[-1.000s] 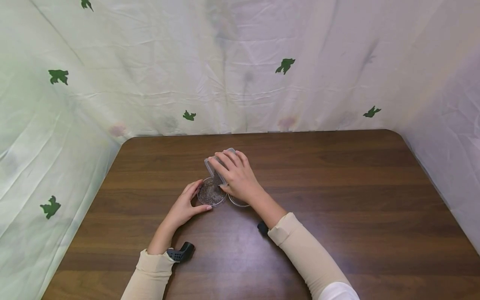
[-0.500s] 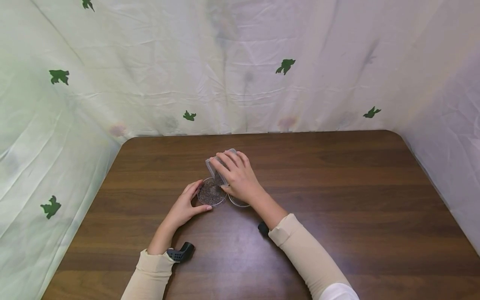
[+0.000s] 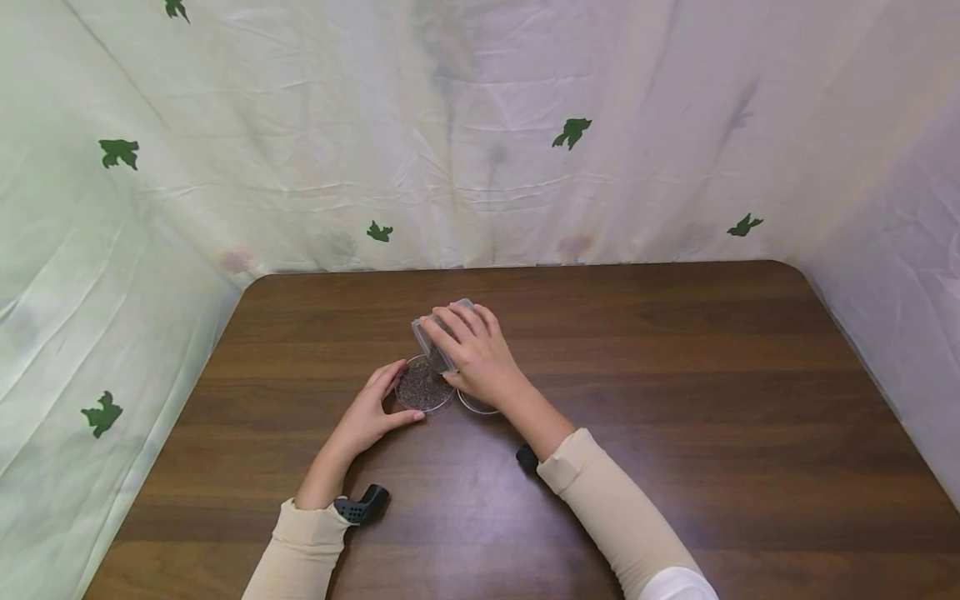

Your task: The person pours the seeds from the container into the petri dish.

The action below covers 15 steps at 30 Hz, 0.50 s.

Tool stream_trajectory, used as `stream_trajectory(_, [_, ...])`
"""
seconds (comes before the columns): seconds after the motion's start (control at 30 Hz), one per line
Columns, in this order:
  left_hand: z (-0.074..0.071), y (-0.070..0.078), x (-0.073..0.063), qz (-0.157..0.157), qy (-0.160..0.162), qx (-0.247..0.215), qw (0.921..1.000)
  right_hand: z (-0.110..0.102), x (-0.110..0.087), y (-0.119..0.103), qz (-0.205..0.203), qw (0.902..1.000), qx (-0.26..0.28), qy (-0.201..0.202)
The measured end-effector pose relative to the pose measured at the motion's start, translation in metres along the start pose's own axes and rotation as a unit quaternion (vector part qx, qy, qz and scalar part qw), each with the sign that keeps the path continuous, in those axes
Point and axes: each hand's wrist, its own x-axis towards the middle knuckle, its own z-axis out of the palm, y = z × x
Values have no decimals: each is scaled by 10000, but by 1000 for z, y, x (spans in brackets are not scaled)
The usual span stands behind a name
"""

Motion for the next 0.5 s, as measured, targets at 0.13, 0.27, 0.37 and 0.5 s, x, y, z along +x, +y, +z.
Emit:
stream_trajectory(0.13, [0,0,0,-19,1,-1,10000,0,0,1,7,10000,-14,-6])
stream_trajectory(0.27, [0,1,0,-19,7,-17,10000,0,0,1,51,10000,13,19])
stream_trajectory(0.37, [0,1,0,-38,-11,-2,10000,-1,0,0,121,9999,70,98])
stream_trajectory(0.5, [0,1,0,-72,-37,29,10000,0,-2,1,285,9992,169,213])
